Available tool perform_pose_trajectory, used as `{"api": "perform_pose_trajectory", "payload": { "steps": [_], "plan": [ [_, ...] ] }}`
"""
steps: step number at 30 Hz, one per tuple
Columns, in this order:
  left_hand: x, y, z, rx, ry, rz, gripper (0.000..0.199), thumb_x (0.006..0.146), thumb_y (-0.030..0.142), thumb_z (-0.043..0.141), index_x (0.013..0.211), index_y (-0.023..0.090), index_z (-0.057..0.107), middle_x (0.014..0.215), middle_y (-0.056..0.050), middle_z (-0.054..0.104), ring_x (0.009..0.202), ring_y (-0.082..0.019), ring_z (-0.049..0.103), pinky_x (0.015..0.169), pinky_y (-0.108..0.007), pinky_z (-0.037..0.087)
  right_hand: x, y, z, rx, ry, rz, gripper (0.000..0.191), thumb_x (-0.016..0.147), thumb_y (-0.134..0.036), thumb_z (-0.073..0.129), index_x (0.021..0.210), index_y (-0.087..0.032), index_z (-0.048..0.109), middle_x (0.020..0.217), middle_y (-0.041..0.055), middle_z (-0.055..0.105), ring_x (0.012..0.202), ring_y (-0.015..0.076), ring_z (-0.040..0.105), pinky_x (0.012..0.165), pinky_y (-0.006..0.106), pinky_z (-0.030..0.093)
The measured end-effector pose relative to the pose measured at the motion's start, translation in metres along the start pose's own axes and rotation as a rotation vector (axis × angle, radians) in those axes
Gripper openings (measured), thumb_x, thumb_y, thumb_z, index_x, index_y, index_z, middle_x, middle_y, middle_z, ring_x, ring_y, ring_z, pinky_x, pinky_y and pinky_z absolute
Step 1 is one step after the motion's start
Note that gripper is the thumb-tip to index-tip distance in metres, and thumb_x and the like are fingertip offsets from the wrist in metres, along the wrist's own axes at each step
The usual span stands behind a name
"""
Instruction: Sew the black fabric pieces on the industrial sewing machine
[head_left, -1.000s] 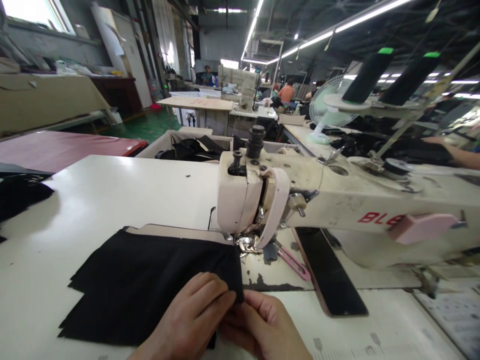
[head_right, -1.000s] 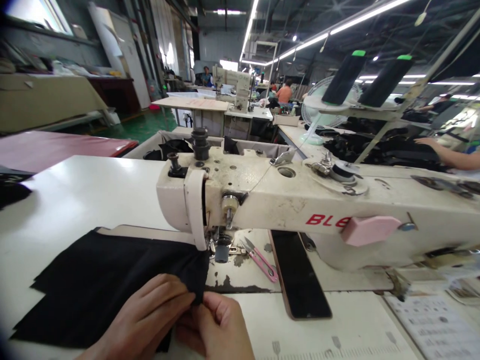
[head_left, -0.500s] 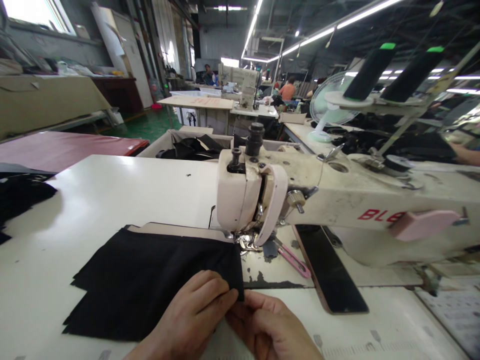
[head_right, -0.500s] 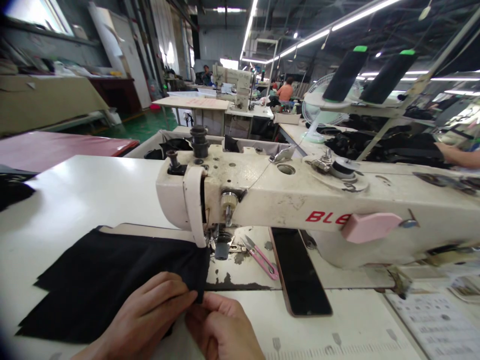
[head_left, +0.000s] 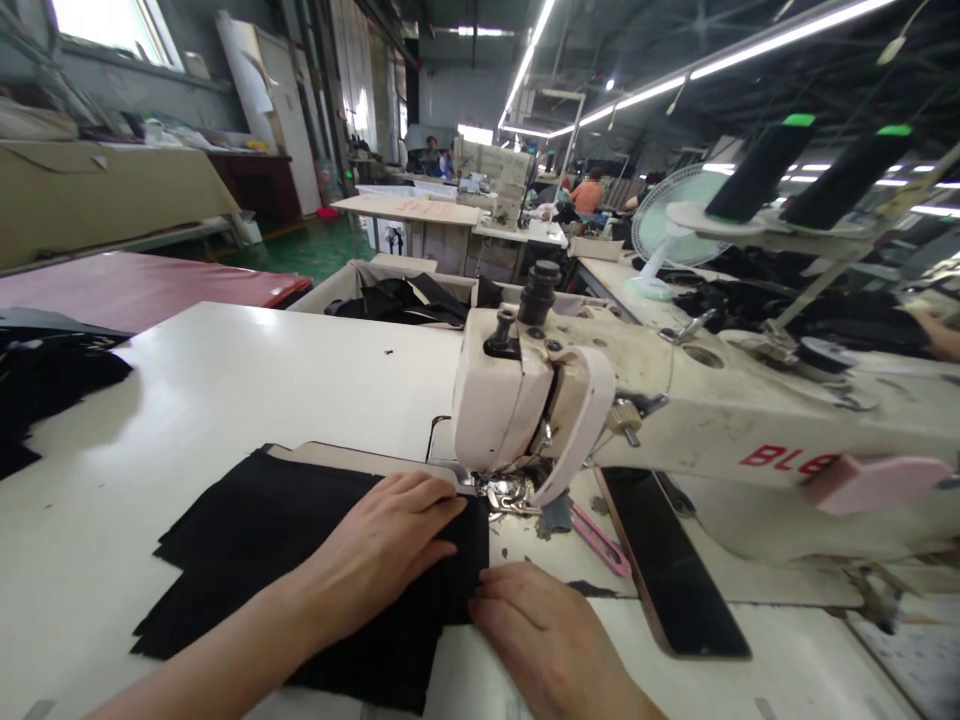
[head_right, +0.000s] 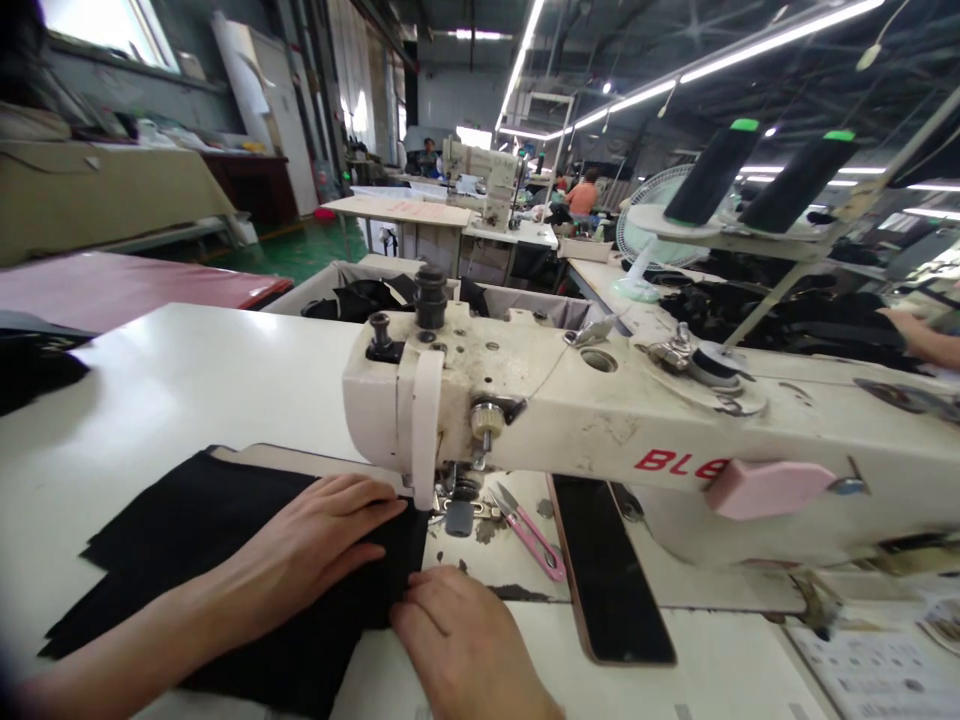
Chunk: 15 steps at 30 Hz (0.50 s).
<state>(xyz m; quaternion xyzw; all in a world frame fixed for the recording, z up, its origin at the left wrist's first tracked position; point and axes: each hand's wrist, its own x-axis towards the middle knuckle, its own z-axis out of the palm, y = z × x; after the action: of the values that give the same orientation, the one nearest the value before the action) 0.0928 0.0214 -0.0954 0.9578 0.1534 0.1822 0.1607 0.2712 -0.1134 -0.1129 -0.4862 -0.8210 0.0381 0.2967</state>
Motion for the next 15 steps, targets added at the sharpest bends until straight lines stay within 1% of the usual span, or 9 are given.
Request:
{"api": "perform_pose_trajectory", "payload": {
  "steps": [1,2,4,6,9,12,15],
  "plan": [
    [0.004,-0.007,-0.001,0.048,-0.023,0.016,0.038,0.086,0.015,0.065,0.122,0.020,0.056,0.114,-0.005,0.062,0.104,-0.022,0.055,0.092,-0.036,0.045,0.000,0.001,0.001,-0.028,0.002,-0.015,0.035,0.102,-0.015,0.031,0.100,-0.011,0.066,0.091,0.0132,0.072,0.093,0.0238,0.067,0.081,0.034,0.059],
    [0.008,-0.013,-0.001,0.081,-0.042,0.038,0.039,0.086,0.014,0.065,0.123,0.019,0.055,0.115,-0.005,0.062,0.104,-0.022,0.055,0.092,-0.035,0.045,0.000,0.002,0.002,-0.054,0.005,-0.022,0.036,0.102,-0.016,0.031,0.100,-0.011,0.066,0.092,0.0126,0.072,0.093,0.0239,0.068,0.081,0.034,0.060],
    [0.013,-0.023,0.000,0.148,-0.054,0.078,0.038,0.088,0.015,0.063,0.124,0.016,0.054,0.114,-0.005,0.063,0.101,-0.022,0.056,0.089,-0.035,0.047,0.001,0.005,0.005,-0.082,0.015,-0.008,0.033,0.101,-0.016,0.034,0.100,-0.012,0.067,0.094,0.0123,0.073,0.093,0.0238,0.069,0.084,0.034,0.059],
    [0.018,-0.029,0.003,0.220,-0.046,0.098,0.034,0.090,0.016,0.059,0.123,0.015,0.055,0.114,-0.006,0.063,0.100,-0.024,0.056,0.087,-0.037,0.047,0.004,0.008,0.008,-0.081,0.021,0.018,0.030,0.099,-0.013,0.037,0.101,-0.010,0.067,0.096,0.0139,0.073,0.095,0.0248,0.068,0.087,0.036,0.059],
    [0.024,-0.035,0.006,0.250,-0.026,0.108,0.027,0.091,0.014,0.055,0.118,0.017,0.058,0.108,-0.005,0.064,0.099,-0.024,0.057,0.086,-0.037,0.046,0.007,0.011,0.013,-0.076,0.016,0.041,0.029,0.097,-0.010,0.039,0.104,-0.007,0.067,0.102,0.0167,0.071,0.101,0.0270,0.066,0.087,0.038,0.059],
    [0.028,-0.037,0.009,0.242,-0.004,0.093,0.020,0.092,0.013,0.052,0.110,0.018,0.061,0.099,-0.004,0.065,0.091,-0.022,0.059,0.084,-0.037,0.046,0.009,0.012,0.014,-0.098,0.045,0.054,0.029,0.095,-0.007,0.040,0.109,-0.006,0.066,0.105,0.0176,0.071,0.102,0.0281,0.066,0.087,0.040,0.059],
    [0.031,-0.038,0.012,0.244,0.029,0.042,0.017,0.094,0.012,0.047,0.101,0.016,0.062,0.093,-0.006,0.064,0.090,-0.024,0.059,0.080,-0.038,0.046,0.011,0.010,0.012,-0.119,0.070,0.098,0.033,0.091,-0.004,0.040,0.112,-0.003,0.065,0.108,0.0196,0.069,0.104,0.0311,0.065,0.089,0.047,0.057]
  ]
}}
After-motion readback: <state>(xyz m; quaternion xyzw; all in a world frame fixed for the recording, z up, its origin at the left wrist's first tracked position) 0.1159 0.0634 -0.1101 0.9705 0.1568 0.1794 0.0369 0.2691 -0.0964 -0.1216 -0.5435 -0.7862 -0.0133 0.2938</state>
